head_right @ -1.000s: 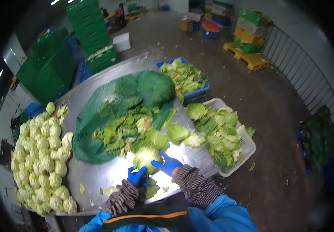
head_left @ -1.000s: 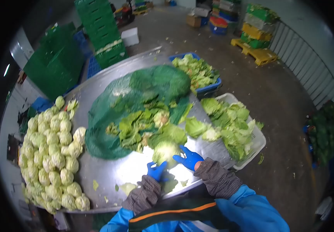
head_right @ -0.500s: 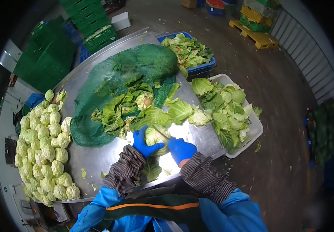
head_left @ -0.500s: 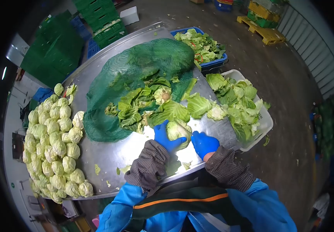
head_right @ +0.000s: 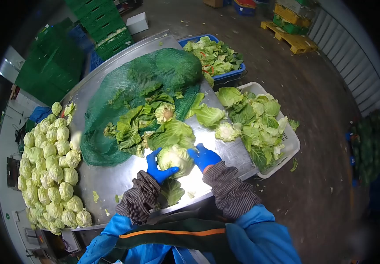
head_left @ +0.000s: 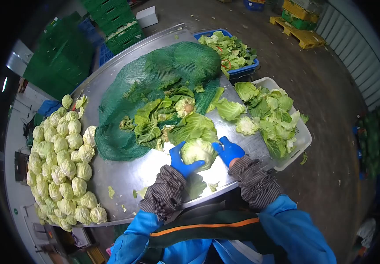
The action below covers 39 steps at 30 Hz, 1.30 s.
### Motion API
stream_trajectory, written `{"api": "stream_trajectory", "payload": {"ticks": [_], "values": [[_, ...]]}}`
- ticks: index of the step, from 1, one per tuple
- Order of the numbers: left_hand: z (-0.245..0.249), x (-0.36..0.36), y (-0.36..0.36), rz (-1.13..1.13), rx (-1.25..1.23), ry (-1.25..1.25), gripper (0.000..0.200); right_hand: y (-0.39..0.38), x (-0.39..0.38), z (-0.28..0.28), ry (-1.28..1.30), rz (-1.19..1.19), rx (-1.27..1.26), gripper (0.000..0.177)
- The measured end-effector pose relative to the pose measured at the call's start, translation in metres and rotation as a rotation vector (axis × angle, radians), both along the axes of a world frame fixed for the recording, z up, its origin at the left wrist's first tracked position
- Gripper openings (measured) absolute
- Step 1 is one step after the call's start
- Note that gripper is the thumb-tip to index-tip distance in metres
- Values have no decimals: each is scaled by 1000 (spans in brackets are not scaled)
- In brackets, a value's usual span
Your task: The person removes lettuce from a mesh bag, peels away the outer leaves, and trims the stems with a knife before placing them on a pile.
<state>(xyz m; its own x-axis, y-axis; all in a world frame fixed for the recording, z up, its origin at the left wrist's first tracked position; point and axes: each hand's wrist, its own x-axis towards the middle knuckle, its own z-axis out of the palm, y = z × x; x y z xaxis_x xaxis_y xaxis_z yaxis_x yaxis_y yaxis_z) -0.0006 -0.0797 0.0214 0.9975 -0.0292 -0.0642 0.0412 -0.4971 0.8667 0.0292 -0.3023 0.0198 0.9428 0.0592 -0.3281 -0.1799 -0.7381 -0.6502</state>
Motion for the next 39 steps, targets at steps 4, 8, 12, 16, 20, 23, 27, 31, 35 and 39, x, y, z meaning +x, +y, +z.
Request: {"api": "stream_trajectory", "payload": {"ticks": [4,8,12,16,20,23,27,31,35,39], "values": [[-20,-26,12,252,-454,99,90,-9,16,-23,91,-55,-102,56],[14,-40,4,260,-210,273,83,27,-16,42,175,204,34,82],[8,-12,11,-64,152,-157,100,22,-14,21,192,186,102,81],[16,12,-7,-206,173,-62,109,14,-21,53,67,209,-163,49],[18,21,-25,-115,284,48,107,8,-60,57,-236,199,-418,18],[18,33,-37,-116,371,115,110,5,-65,33,-322,184,-482,14],[29,42,-55,-120,455,193,113,-4,-45,24,-236,124,-469,16],[33,29,-73,-148,593,103,113,-28,-15,-4,-171,35,-270,28],[20,39,-45,-122,358,93,112,-18,-27,41,-51,149,-176,35],[3,28,-35,-208,243,-82,109,-1,-8,37,-209,45,-148,44]]}}
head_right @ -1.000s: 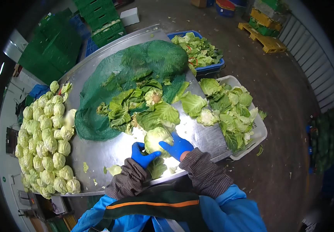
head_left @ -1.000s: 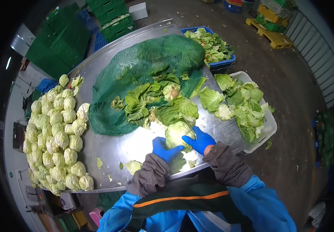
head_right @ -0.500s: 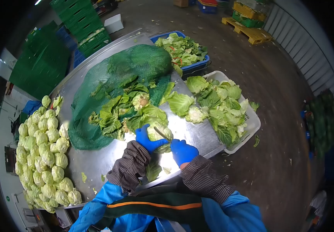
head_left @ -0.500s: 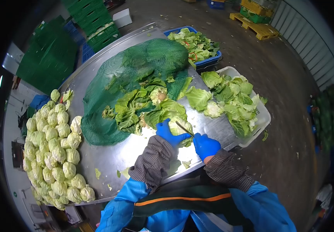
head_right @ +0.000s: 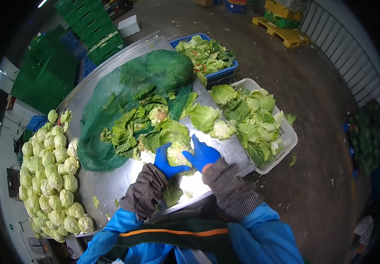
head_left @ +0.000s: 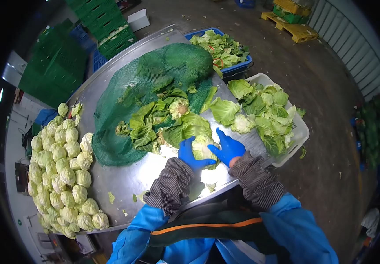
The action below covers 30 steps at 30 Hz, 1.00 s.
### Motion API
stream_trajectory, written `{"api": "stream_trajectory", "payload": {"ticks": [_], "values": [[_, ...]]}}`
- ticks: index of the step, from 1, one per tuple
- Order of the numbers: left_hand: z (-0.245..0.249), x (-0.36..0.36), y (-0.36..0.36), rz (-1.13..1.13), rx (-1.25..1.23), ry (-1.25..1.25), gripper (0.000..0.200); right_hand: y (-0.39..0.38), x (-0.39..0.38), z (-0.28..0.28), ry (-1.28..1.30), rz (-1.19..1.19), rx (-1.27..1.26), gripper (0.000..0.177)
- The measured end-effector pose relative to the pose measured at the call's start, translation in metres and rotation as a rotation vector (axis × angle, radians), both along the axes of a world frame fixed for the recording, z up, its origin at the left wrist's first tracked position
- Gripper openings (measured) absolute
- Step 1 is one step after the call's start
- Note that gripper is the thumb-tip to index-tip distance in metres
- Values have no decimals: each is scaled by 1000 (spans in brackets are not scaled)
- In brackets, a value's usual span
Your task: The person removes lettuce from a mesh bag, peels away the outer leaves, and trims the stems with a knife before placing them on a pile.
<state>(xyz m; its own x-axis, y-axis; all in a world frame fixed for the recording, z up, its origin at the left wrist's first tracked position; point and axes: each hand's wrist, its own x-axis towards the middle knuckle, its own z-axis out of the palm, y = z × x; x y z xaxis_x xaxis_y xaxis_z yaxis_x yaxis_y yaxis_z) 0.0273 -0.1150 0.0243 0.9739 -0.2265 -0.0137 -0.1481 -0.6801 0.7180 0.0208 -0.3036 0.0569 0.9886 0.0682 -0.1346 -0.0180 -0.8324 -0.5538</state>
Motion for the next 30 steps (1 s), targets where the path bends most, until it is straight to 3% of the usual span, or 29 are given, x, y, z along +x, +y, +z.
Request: {"api": "stream_trajectory", "payload": {"ticks": [1,4,6,7,8,10,11,12,16,17,20,21,24,25,28,30], "values": [[2,-3,1,-17,-3,-13,111,1,11,-18,-72,57,-14,43],[-11,-13,17,-10,-129,-10,115,-8,43,-61,31,65,55,49],[-45,-25,32,47,-432,83,117,-25,47,-88,163,-64,242,36],[-55,-27,36,71,-579,87,117,-23,48,-75,314,-58,112,50],[-66,-32,39,107,-730,94,117,-17,45,-64,327,-61,159,58],[-63,-36,37,160,-520,45,117,10,24,-29,374,-97,261,77],[-60,-35,32,179,-418,14,116,18,20,-22,481,-78,212,101],[-55,-32,26,193,-317,-23,116,23,13,-12,481,-14,196,102],[-56,-25,27,197,-457,40,110,10,-9,-34,352,-28,276,72],[-56,-25,30,199,-322,9,107,3,-14,-49,341,-32,295,65],[-46,-19,38,204,-711,229,103,-23,-40,-103,330,-209,300,50],[-39,-17,39,175,-856,271,100,-25,-38,-99,301,-247,254,53],[-57,-9,47,103,-639,204,98,2,-23,-5,244,-201,285,66],[-60,-6,44,95,-618,168,97,12,-18,-7,257,-179,245,78],[-58,-10,40,123,-611,96,94,29,-14,-34,346,-140,420,64],[-56,-13,44,170,-616,127,92,28,-22,-51,278,-152,306,56]]}}
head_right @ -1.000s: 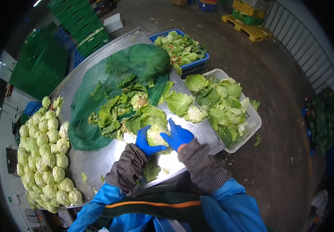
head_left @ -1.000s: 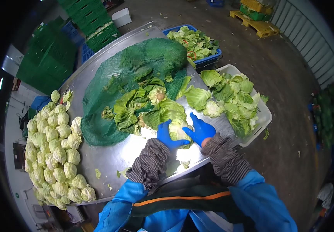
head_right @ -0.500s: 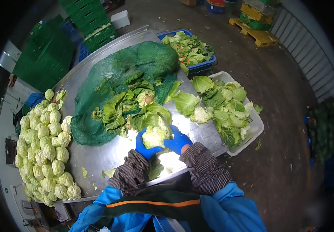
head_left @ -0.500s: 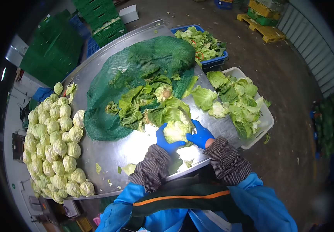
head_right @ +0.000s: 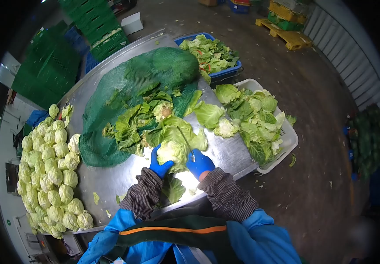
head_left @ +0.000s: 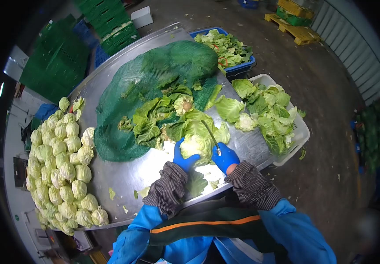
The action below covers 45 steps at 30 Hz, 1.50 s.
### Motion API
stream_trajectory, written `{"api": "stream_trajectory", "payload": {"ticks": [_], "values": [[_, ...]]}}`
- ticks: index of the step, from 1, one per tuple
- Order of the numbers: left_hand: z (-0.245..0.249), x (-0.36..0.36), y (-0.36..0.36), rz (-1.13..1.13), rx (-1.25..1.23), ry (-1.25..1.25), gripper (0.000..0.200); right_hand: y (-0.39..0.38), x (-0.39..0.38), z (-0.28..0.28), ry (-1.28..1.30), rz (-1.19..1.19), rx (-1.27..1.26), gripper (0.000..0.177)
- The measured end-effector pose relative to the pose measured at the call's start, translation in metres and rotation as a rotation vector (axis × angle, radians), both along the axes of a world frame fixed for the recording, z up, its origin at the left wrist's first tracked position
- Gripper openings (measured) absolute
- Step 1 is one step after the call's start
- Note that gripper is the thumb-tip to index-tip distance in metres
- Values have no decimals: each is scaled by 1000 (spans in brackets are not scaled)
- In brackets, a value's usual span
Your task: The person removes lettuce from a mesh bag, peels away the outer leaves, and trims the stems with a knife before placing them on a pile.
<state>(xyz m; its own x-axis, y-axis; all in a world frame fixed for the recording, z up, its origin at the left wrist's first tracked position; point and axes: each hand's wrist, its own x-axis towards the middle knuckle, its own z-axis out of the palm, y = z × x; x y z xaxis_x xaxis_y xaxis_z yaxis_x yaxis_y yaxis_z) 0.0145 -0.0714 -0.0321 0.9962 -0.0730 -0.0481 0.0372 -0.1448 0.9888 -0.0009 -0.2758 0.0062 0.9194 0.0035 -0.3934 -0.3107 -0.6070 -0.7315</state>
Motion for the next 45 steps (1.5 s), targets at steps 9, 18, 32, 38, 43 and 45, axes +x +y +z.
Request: {"api": "stream_trajectory", "payload": {"ticks": [9,18,32,38,43,45], "values": [[9,2,4,-167,136,-56,110,-19,4,19,-274,-16,14,59],[36,2,-17,167,189,58,101,-17,51,16,-19,174,-56,61],[60,75,-26,-245,698,305,130,-16,25,45,-366,456,-556,15],[95,89,-49,-303,786,388,130,-19,61,33,-253,401,-560,17],[82,70,-58,-286,930,244,130,-33,96,21,-237,502,-447,26],[75,67,-53,-248,928,217,131,-24,92,47,-162,505,-425,39]]}}
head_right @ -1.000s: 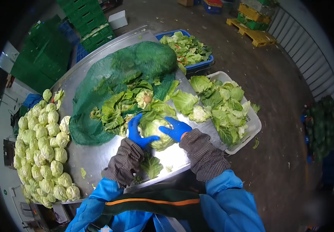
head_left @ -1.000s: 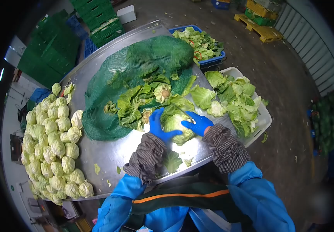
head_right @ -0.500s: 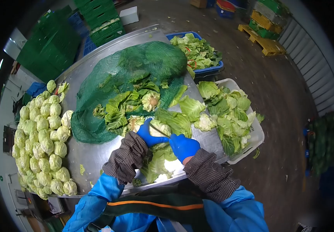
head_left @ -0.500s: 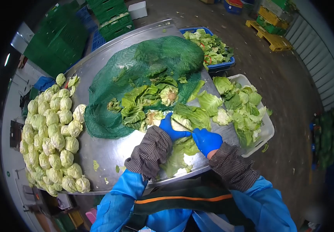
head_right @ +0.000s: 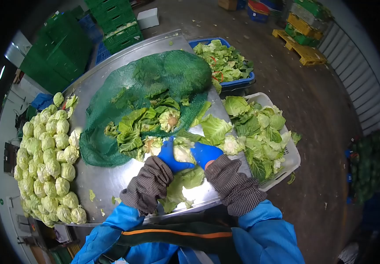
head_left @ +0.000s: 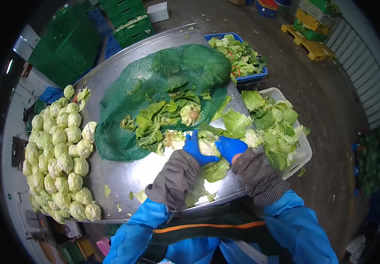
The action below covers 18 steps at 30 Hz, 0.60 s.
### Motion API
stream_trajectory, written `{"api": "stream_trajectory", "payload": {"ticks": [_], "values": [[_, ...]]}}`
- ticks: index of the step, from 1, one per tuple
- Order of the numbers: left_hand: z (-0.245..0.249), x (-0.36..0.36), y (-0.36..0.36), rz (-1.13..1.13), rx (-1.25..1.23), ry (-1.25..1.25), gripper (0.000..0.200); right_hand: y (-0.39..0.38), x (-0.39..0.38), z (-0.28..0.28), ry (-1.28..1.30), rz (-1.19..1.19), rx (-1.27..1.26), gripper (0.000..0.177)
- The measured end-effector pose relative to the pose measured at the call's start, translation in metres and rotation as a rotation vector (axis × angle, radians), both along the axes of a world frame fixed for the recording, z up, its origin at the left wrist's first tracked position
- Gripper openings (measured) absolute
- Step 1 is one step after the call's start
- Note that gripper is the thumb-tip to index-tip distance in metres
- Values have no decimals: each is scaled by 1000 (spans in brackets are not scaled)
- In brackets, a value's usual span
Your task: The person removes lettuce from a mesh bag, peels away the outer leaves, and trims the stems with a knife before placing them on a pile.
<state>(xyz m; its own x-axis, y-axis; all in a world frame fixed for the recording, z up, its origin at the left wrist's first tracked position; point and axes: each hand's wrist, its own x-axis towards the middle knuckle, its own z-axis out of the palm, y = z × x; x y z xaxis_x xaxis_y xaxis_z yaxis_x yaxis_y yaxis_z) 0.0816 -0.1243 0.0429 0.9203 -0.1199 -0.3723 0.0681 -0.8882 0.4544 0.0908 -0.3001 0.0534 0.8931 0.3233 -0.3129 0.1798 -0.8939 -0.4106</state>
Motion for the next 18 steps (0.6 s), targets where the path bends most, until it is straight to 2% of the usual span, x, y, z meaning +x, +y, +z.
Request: {"api": "stream_trajectory", "payload": {"ticks": [2,4,7,9,11,12,14,15,16,18], "values": [[-1,0,11,9,-122,34,132,8,-10,10,-116,-70,8,42],[-2,-3,15,-69,-126,-40,133,17,-9,10,-254,-141,12,45],[-9,-19,22,-182,-173,-193,132,15,20,-40,-262,-22,160,51],[-15,-32,31,-250,-192,-293,131,8,35,-54,-130,-99,172,50],[-28,-46,41,-140,-285,-323,130,-6,46,-82,-67,-200,209,48],[-41,-50,49,-68,-362,-320,130,-8,44,-63,85,-209,189,59],[-50,-53,52,20,-502,-327,128,5,19,-30,58,-221,283,76],[-46,-53,49,48,-483,-315,127,14,8,-19,47,-226,329,86],[-38,-53,44,71,-464,-303,127,21,2,-11,260,-258,298,103],[-33,-52,39,85,-413,-306,126,24,-19,-8,235,-222,356,91]]}}
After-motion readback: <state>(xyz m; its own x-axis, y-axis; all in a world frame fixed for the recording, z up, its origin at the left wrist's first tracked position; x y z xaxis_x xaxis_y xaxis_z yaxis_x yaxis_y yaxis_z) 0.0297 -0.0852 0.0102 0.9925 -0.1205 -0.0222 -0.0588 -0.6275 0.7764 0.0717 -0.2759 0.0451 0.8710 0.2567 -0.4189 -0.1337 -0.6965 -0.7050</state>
